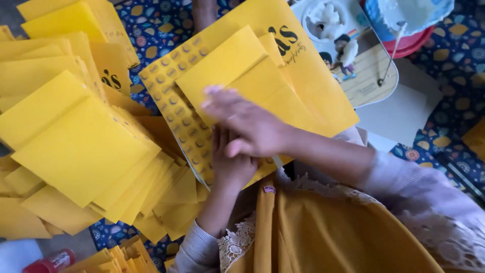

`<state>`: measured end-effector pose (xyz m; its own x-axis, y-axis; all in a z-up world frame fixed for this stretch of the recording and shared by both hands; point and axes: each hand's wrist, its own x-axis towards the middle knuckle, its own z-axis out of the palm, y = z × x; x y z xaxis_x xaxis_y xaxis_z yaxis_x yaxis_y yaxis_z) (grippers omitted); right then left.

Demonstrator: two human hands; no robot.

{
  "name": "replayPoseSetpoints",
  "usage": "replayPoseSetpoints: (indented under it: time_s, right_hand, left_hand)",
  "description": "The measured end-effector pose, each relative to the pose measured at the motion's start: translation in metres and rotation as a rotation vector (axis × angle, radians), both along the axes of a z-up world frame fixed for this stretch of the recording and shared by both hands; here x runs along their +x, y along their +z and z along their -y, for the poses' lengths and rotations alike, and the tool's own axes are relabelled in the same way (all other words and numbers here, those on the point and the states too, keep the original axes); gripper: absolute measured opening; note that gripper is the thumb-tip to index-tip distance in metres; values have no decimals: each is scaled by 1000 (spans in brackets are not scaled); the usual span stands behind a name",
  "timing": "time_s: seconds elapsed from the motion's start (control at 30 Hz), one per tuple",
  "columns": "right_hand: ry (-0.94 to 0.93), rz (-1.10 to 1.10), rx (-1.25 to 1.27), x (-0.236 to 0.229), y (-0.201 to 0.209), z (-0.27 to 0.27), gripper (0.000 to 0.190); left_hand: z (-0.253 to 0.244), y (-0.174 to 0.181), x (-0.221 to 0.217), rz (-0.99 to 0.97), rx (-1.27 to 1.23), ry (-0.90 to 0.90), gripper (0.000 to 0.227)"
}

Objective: Assembling yellow paper boxes by applying glue to templates and folding the flaps.

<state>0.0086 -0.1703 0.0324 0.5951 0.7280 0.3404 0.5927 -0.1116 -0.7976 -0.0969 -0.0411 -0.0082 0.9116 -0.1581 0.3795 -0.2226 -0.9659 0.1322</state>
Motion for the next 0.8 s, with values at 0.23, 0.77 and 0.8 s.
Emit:
replayPoseSetpoints:
  time_s: [0.23,0.77,0.8]
  right_hand:
    - [6,298,17,15,-42,-20,103]
    - [-172,536,-465,48,-36,41,94]
    - [-167,530,-464,44,-39,43,94]
  left_hand:
    - [-1,-15,2,234,25,-11,48]
    - [1,3,-6,-291,-52,34,77]
    - [-3,4,-9,-298,-52,37,77]
